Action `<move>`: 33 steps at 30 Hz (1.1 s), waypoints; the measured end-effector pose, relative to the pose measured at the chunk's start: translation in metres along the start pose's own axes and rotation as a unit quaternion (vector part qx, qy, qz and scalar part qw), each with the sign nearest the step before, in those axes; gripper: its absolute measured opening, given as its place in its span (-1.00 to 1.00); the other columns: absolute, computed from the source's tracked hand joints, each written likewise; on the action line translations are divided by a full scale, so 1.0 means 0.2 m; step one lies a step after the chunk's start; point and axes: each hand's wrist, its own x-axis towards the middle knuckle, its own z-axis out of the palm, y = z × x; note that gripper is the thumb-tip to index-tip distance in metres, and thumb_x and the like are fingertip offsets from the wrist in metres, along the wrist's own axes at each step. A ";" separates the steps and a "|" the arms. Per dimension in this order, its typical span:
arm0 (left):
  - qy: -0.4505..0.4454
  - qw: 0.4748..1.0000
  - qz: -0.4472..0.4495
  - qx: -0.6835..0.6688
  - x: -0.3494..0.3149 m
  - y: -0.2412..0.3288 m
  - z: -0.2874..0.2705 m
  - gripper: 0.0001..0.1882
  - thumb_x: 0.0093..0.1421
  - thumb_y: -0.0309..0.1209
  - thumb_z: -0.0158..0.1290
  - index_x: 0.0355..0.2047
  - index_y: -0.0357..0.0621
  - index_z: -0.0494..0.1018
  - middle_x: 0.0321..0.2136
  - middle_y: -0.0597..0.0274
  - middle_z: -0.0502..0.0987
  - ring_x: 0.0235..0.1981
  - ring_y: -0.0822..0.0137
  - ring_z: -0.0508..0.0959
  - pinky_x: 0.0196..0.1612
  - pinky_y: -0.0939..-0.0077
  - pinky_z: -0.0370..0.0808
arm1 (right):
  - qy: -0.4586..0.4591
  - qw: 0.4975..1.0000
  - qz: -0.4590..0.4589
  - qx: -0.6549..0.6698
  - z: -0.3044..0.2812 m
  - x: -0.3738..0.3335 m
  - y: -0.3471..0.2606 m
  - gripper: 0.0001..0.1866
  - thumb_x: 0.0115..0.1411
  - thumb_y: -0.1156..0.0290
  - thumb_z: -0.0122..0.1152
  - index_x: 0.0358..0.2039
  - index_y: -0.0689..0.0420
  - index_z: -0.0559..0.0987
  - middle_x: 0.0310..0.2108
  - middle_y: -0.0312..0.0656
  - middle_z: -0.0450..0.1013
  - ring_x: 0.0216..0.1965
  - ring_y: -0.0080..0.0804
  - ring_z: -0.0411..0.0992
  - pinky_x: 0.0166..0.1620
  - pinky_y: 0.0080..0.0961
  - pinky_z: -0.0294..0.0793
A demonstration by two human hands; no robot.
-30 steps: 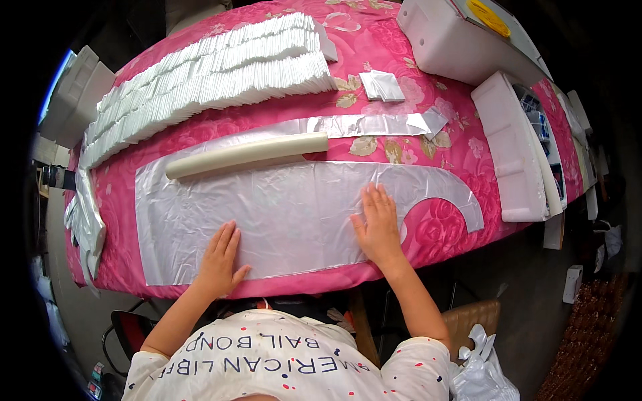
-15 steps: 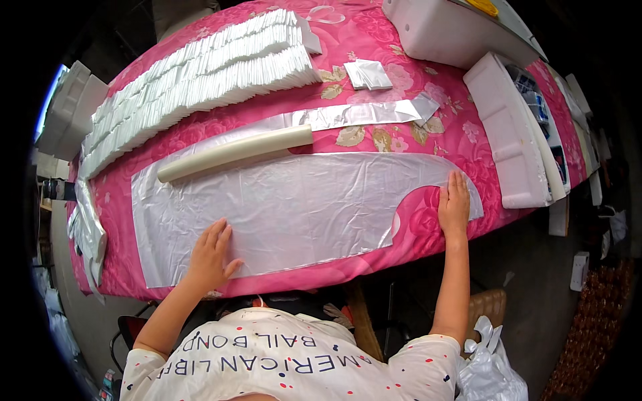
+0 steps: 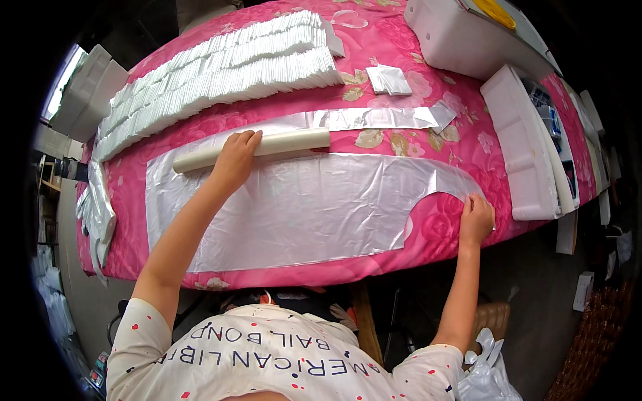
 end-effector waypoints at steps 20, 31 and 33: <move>-0.256 0.600 -0.220 -0.725 -0.33 0.52 -0.13 -0.65 0.14 -0.35 0.10 -0.11 -0.28 0.37 -0.31 0.17 0.53 -0.31 0.41 0.54 -0.19 0.52 0.49 | -0.267 0.801 -0.175 0.506 -0.38 -0.42 -1.26 -0.75 -0.06 0.44 0.27 -0.34 0.21 0.46 -0.34 -0.12 0.46 -0.34 -0.23 0.45 -0.27 -0.40 0.41; -0.188 0.647 -0.383 -0.632 -0.64 -0.05 -0.20 -0.83 0.15 -0.40 0.06 -0.30 -0.23 0.44 -0.45 0.26 0.52 -0.44 0.47 0.54 -0.35 0.59 0.48 | -0.197 0.971 -0.121 0.069 -0.10 -0.38 -0.77 -0.45 0.15 0.08 0.02 0.07 0.16 0.35 0.15 -0.04 0.20 0.21 -0.10 0.07 0.24 0.04 -0.21; -0.179 0.680 -0.381 -0.600 -0.72 -0.16 -0.21 -0.84 0.14 -0.41 0.04 -0.31 -0.24 0.43 -0.47 0.27 0.51 -0.44 0.47 0.53 -0.35 0.60 0.47 | -0.195 0.978 -0.071 0.013 -0.08 -0.30 -0.63 -0.44 0.17 0.05 -0.02 0.08 0.15 0.34 0.16 -0.04 0.18 0.22 -0.11 0.05 0.25 0.06 -0.26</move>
